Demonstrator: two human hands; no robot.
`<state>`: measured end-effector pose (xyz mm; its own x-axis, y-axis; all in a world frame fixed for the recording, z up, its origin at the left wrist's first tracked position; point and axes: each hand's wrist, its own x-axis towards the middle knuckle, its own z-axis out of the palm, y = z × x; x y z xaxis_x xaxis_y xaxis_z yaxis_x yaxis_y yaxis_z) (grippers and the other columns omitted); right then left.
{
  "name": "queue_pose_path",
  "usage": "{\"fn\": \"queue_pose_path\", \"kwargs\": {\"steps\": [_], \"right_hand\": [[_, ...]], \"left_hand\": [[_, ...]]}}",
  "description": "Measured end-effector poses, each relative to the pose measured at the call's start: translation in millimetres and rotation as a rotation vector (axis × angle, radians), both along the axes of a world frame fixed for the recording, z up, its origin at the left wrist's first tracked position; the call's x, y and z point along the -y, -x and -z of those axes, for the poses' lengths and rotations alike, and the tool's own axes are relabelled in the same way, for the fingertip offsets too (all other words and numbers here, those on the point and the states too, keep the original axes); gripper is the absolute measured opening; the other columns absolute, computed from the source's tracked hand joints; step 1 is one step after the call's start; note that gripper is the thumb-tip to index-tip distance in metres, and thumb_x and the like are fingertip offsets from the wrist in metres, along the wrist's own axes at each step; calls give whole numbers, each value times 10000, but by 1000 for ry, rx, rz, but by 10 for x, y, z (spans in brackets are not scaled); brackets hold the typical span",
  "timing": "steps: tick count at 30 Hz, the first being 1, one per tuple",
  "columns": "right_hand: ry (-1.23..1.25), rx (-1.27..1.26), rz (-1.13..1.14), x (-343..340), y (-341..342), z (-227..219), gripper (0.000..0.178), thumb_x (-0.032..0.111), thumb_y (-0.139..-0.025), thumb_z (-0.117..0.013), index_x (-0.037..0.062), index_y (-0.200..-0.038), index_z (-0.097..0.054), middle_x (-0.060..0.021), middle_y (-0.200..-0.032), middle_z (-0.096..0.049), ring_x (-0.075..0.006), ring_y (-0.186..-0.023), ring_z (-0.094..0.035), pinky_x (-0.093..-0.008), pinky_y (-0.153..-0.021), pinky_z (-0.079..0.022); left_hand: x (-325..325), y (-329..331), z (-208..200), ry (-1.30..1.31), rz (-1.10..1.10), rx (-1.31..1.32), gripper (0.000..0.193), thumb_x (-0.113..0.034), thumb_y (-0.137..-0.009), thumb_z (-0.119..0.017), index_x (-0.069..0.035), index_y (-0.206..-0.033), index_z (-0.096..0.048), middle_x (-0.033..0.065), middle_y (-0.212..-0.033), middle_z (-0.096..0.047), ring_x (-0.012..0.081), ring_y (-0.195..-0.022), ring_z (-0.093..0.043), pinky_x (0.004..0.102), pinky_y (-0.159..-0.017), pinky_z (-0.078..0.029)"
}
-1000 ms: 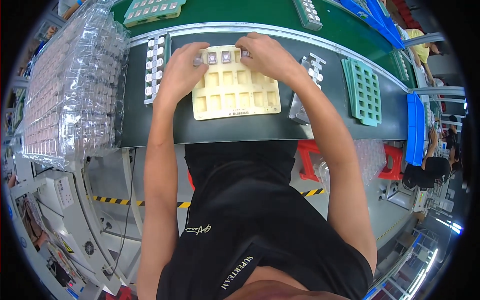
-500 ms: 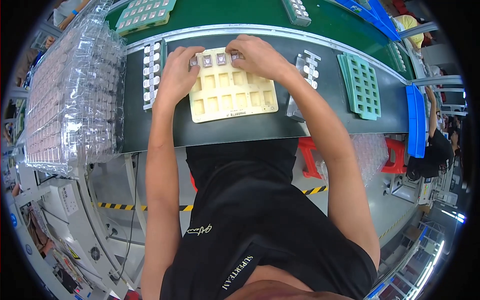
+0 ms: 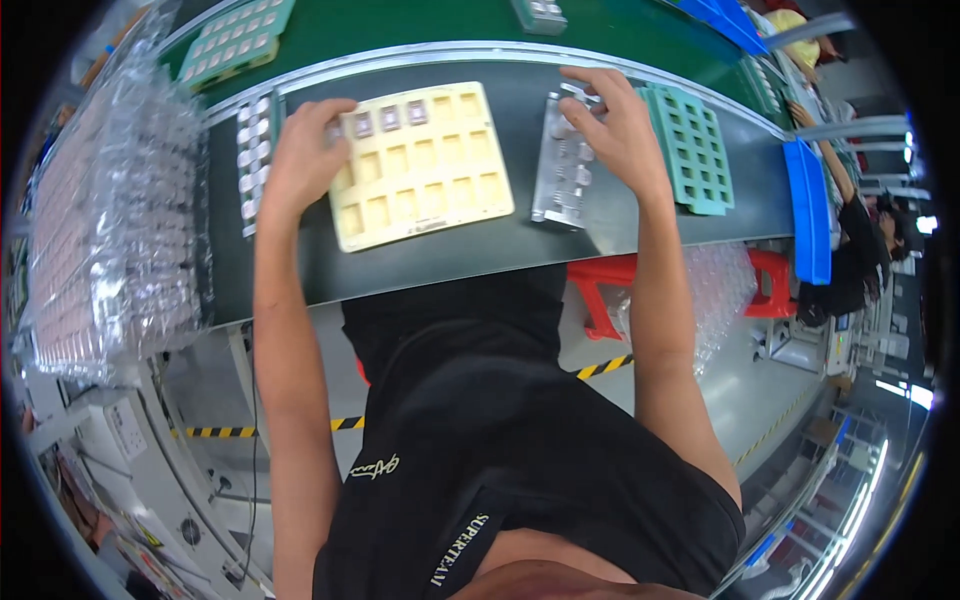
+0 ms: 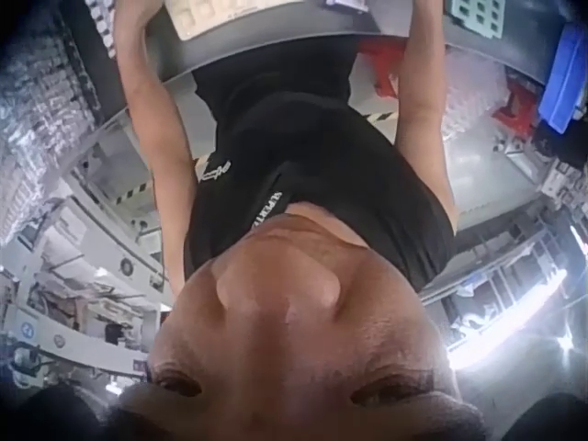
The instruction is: Assembling small electronic components into plastic trays on a factory assembly line.
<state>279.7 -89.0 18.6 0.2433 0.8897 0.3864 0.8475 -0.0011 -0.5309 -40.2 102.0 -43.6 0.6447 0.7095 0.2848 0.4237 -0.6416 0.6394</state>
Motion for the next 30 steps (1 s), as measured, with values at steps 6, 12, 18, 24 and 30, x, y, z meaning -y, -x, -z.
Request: {"fn": "queue_pose_path", "kwargs": {"steps": [6, 12, 18, 24, 30], "right_hand": [[-63, -287, 190, 565, -266, 426, 309, 158, -909, -705, 5, -1177, -688, -114, -1082, -688, -195, -883, -654, -304, -752, -535], [-10, -610, 128, 682, -149, 719, 305, 186, -913, -714, -40, -1111, -668, -93, -949, -724, -136, -864, -667, -290, -779, -532], [184, -601, 160, 467, -177, 603, 228, 174, -920, -726, -17, -1024, -659, -31, -879, -690, -100, -800, -633, -252, -734, -504], [64, -678, 241, 623, -359, 539, 266, 187, -913, -728, -51, -1020, -672, -92, -871, -720, -128, -774, -675, -265, -683, -545], [-90, -834, 198, 474, -256, 305, 269, 99, -955, -656, -66, -1167, -644, -96, -1013, -707, -124, -866, -657, -257, -758, -532]], "left_hand": [[-31, -42, 1, -7, -18, -55, 296, 2, -890, -552, -28, -1167, -655, 164, -1010, -635, 328, -990, -612, 399, -874, -491], [278, -255, -266, -293, -183, -69, 319, -24, -895, -580, -55, -1201, -665, 137, -1139, -658, 315, -1067, -614, 395, -911, -505], [836, -1376, -332, 82, 263, 150, 305, -169, -890, -658, -58, -1171, -701, 152, -1118, -688, 309, -987, -661, 405, -855, -538], [962, -2157, -61, 76, 243, 13, 376, -301, -828, -722, -4, -1058, -730, 227, -951, -726, 406, -899, -694, 458, -826, -538], [816, -2160, -31, 242, 224, 35, 297, -276, -804, -749, 2, -909, -733, 171, -784, -720, 332, -734, -711, 410, -719, -553]]}}
